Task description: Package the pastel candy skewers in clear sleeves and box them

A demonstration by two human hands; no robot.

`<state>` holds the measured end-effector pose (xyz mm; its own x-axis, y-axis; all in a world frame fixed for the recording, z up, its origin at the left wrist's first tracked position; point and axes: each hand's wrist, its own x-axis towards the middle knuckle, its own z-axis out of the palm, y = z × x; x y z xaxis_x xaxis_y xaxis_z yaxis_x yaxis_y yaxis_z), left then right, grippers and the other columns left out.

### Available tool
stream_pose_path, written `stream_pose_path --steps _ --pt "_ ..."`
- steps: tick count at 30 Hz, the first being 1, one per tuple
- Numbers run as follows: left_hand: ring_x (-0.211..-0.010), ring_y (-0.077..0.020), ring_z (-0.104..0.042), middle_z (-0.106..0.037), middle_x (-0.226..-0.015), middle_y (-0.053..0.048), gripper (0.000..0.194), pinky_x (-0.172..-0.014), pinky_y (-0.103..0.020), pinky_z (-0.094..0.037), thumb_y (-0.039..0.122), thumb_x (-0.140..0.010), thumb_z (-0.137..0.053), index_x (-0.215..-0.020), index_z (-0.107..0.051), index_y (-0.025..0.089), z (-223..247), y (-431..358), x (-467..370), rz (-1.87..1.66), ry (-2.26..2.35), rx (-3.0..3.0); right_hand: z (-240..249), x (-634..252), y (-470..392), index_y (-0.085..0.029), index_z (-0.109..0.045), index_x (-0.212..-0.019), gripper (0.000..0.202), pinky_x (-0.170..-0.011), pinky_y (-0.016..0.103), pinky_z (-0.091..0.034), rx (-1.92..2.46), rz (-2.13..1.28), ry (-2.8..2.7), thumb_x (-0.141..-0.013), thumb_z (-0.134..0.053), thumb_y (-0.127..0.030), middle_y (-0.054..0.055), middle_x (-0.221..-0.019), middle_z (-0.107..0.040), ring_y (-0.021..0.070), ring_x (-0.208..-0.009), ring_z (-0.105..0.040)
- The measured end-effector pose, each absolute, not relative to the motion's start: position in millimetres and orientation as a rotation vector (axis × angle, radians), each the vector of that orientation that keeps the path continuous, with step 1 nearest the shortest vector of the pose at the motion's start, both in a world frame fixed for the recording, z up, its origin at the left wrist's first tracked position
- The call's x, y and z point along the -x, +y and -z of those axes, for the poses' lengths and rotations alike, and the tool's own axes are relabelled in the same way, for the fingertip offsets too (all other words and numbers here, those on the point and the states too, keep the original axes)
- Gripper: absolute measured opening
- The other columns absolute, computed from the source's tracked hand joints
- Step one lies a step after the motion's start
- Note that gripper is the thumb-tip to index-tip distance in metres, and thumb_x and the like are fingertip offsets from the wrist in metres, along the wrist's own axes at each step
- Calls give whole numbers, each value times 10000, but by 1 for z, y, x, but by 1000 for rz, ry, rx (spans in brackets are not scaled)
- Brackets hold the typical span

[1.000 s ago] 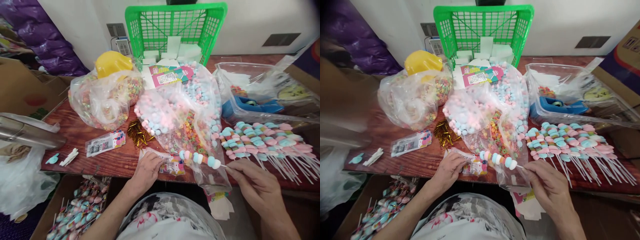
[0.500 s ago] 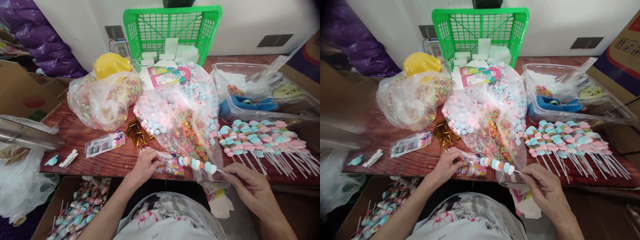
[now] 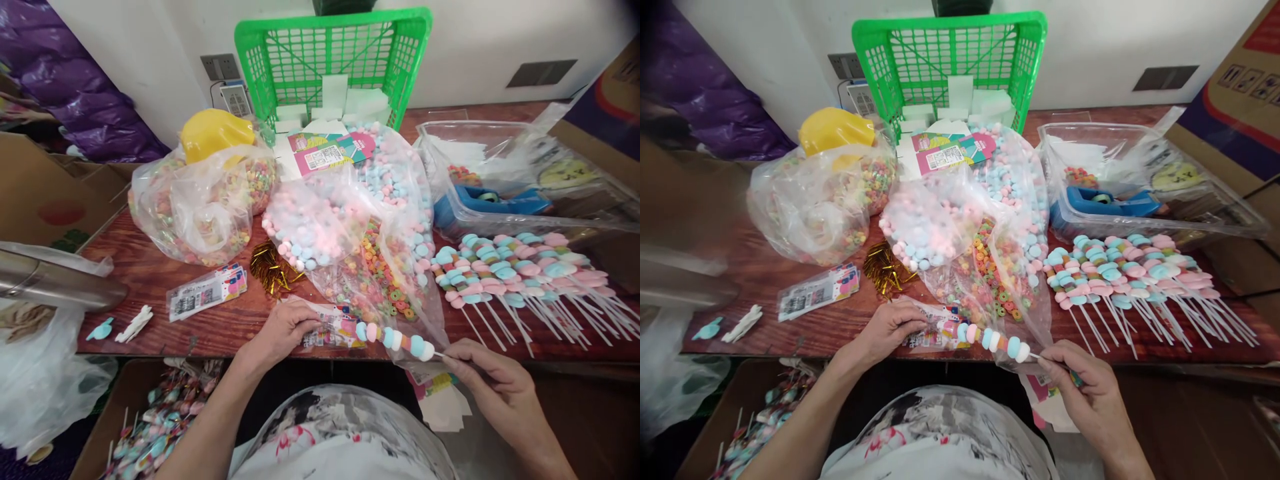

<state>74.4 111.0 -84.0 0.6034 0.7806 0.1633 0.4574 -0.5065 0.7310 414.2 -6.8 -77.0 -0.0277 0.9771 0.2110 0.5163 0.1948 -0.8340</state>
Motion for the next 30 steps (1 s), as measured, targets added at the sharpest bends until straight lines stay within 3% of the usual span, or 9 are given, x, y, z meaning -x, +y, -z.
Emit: stream_pose_path --steps 18,30 --pt "-735 -160 -607 -698 -765 -58 251 -688 -268 -442 298 -927 -534 -874 -738 162 86 110 -74 -633 973 -2221 91 -403 -4 -200 -646 -774 107 -592 213 -478 1424 -643 -1623 -860 -593 -234 9 -715 -629 142 -646 -597" --pt "-728 -158 -588 -682 -752 -55 249 -692 -274 -433 278 -937 -513 -855 -722 171 88 107 -76 -665 973 -2295 79 -405 -3 -228 -666 -942 182 -629 237 -535 1381 -321 -2038 -881 -517 -144 45 -833 -702 152 -709 -670"
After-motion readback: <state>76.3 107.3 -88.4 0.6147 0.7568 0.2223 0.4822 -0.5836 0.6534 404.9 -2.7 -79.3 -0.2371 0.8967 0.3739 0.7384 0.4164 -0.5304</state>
